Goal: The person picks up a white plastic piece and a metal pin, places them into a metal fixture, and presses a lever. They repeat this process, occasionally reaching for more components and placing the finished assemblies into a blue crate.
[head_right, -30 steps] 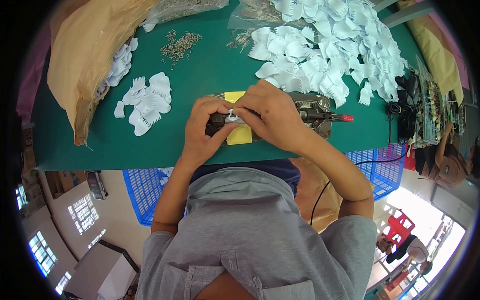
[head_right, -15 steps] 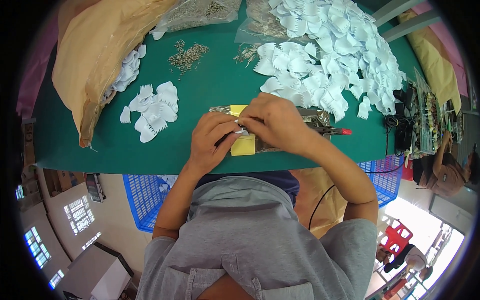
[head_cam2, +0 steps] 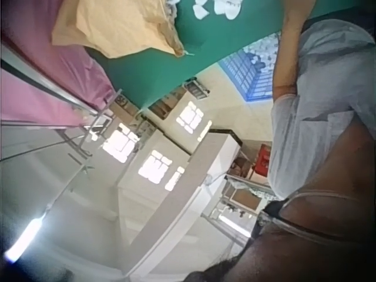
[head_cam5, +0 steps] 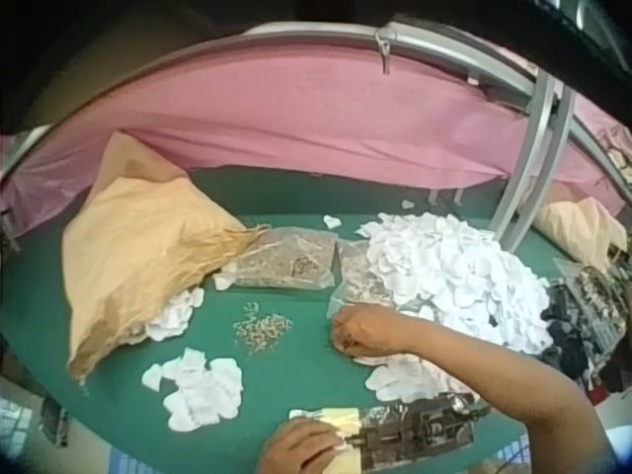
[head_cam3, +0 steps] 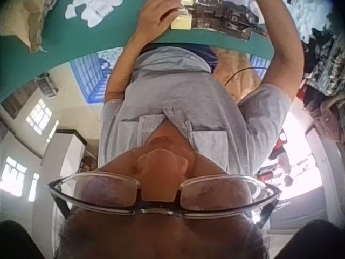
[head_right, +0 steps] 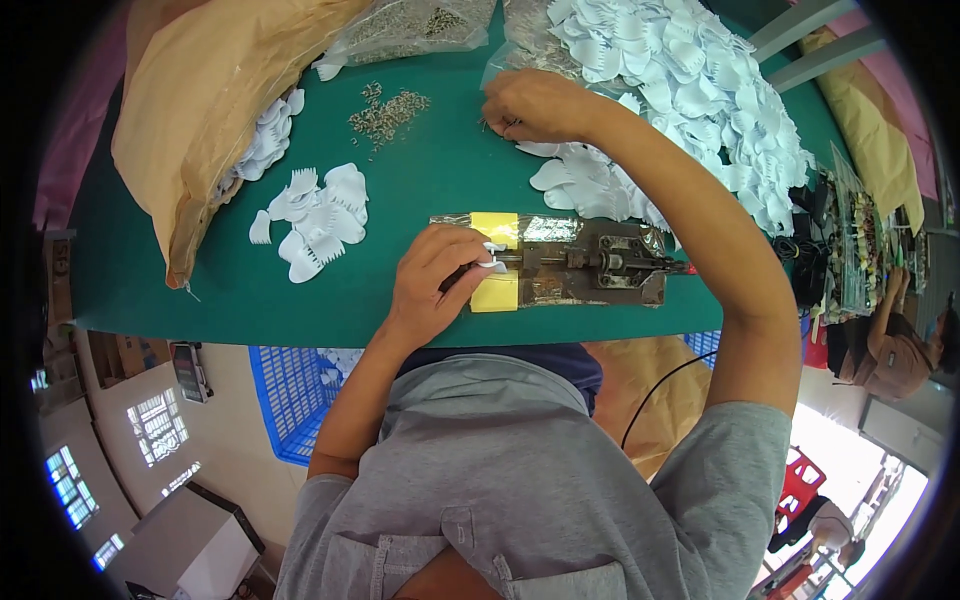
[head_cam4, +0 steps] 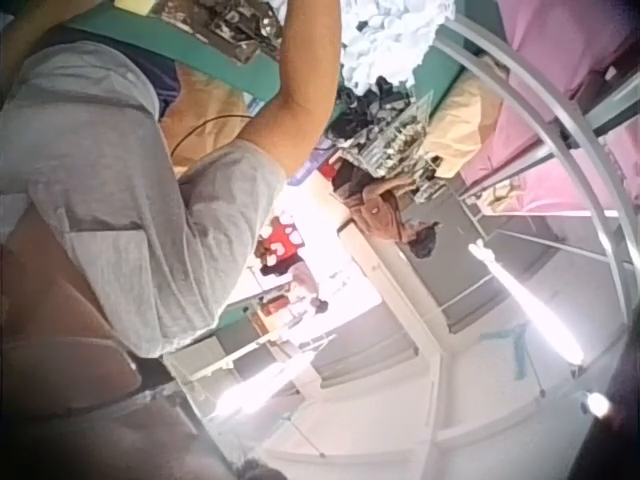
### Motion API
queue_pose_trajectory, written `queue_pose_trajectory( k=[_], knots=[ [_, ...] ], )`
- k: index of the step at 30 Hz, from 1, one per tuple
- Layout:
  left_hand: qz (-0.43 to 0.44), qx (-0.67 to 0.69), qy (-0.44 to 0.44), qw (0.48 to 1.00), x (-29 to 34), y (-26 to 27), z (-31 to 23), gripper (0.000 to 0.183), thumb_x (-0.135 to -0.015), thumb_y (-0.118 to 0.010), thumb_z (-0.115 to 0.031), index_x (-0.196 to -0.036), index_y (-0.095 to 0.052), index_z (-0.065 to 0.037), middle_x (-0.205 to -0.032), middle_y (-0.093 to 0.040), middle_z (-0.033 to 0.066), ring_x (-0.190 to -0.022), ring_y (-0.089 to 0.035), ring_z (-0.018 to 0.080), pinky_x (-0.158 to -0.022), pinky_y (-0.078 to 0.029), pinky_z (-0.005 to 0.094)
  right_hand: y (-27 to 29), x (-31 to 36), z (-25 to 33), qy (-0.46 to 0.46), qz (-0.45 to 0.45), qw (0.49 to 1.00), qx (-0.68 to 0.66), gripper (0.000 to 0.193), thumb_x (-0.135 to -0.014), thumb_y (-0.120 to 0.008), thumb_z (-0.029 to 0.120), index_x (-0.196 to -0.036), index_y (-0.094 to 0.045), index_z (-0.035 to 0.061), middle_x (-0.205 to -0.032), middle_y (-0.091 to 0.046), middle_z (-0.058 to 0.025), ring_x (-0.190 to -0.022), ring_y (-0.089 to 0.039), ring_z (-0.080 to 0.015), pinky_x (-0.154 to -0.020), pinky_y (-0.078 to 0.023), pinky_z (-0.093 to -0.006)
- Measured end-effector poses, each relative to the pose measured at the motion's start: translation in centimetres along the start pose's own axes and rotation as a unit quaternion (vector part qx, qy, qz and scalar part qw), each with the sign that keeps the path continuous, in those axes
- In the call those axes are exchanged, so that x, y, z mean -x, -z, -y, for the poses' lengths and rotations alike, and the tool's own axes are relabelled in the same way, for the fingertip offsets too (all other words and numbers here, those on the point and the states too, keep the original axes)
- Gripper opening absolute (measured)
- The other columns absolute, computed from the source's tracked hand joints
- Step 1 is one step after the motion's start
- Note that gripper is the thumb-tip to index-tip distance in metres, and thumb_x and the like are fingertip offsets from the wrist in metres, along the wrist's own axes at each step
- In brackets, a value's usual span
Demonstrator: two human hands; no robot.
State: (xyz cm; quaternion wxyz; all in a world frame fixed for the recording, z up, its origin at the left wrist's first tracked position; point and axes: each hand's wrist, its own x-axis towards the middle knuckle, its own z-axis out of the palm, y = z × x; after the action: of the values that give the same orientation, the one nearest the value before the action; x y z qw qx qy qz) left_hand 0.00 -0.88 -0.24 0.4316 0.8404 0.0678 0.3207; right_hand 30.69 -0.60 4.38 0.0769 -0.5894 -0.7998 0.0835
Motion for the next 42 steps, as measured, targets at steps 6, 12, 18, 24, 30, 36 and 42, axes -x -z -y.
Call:
queue_pose_trajectory(
  k=[6, 12, 18, 24, 30, 36, 42],
  knots=[
    [-0.008, 0.008, 0.026, 1.0, 0.4, 0.1, 0.1, 0.017, -0.089, -0.076, -0.009, -0.105, -0.07, -0.008, -0.108, -0.069, 0.0062, -0.103, -0.065, 0.0296, -0.093, -0.051, 0.0426, 0.1, 0.9, 4.0, -0.062, 0.008, 0.984, -0.165, 0.013, -0.081, -0.072, 0.013, -0.084, -0.063, 0.0043, -0.084, -0.065, -0.0079, -0.082, -0.064, -0.0233, -0.078, -0.053, -0.0367],
    [-0.006, 0.007, 0.007, 1.0, 0.1, 0.1, 0.1, 0.018, -0.089, -0.076, -0.01, -0.106, -0.07, -0.008, -0.107, -0.069, 0.0061, -0.102, -0.065, 0.0296, -0.092, -0.051, 0.0426, 1.2, 7.7, 13.3, -0.186, -0.13, 0.857, -0.462, 0.018, -0.095, -0.066, 0.002, -0.11, -0.075, 0.0015, -0.095, -0.068, -0.002, -0.088, -0.061, -0.0095, -0.082, -0.049, -0.0264],
    [-0.001, 0.009, 0.018, 1.0, 0.0, 0.2, 0.1, 0.021, -0.087, -0.078, -0.008, -0.106, -0.07, -0.009, -0.108, -0.07, 0.0052, -0.101, -0.065, 0.029, -0.09, -0.052, 0.0418, -1.9, 9.8, 17.5, -0.287, -0.259, 0.879, -0.279, 0.015, -0.087, -0.081, 0.009, -0.102, -0.08, 0.0066, -0.094, -0.076, -0.0047, -0.101, -0.064, -0.0208, -0.096, -0.044, -0.0358],
    [-0.003, 0.018, 0.02, 1.0, 0.0, -0.1, 0.2, 0.023, -0.085, -0.079, -0.007, -0.107, -0.071, -0.01, -0.109, -0.071, 0.0046, -0.101, -0.066, 0.0284, -0.09, -0.052, 0.0413, -2.4, 9.6, 18.7, -0.235, -0.281, 0.912, -0.186, 0.011, -0.086, -0.08, 0.009, -0.097, -0.078, 0.0095, -0.096, -0.076, -0.0018, -0.1, -0.067, -0.0207, -0.099, -0.04, -0.0382],
    [0.0, 0.01, 0.007, 1.0, 0.3, 0.1, 0.3, 0.027, -0.085, -0.08, -0.008, -0.11, -0.07, -0.01, -0.11, -0.071, 0.0054, -0.102, -0.066, 0.0289, -0.09, -0.052, 0.0416, -3.2, 9.6, 19.1, -0.227, -0.306, 0.911, -0.159, 0.012, -0.084, -0.08, 0.006, -0.096, -0.077, 0.0076, -0.096, -0.077, -0.0035, -0.096, -0.069, -0.0232, -0.091, -0.045, -0.037],
    [0.0, 0.028, 0.067, 0.997, 0.3, 0.1, 0.1, 0.04, -0.084, -0.081, -0.009, -0.122, -0.065, -0.009, -0.111, -0.071, 0.0086, -0.104, -0.066, 0.0314, -0.091, -0.051, 0.0424, -3.0, 9.8, 19.6, -0.222, -0.312, 0.906, -0.179, 0.019, -0.082, -0.079, 0.0, -0.1, -0.079, 0.006, -0.104, -0.079, -0.0046, -0.1, -0.07, -0.0228, -0.09, -0.049, -0.0356],
    [0.001, 0.025, 0.055, 0.998, 0.1, 0.1, 0.1, 0.04, -0.085, -0.081, -0.008, -0.122, -0.065, -0.009, -0.111, -0.071, 0.0082, -0.104, -0.066, 0.0312, -0.09, -0.051, 0.042, -3.4, 9.7, 19.8, -0.223, -0.328, 0.908, -0.136, 0.016, -0.081, -0.08, 0.003, -0.097, -0.077, 0.007, -0.102, -0.079, -0.0034, -0.095, -0.07, -0.0222, -0.079, -0.047, -0.0354]
  ],
)
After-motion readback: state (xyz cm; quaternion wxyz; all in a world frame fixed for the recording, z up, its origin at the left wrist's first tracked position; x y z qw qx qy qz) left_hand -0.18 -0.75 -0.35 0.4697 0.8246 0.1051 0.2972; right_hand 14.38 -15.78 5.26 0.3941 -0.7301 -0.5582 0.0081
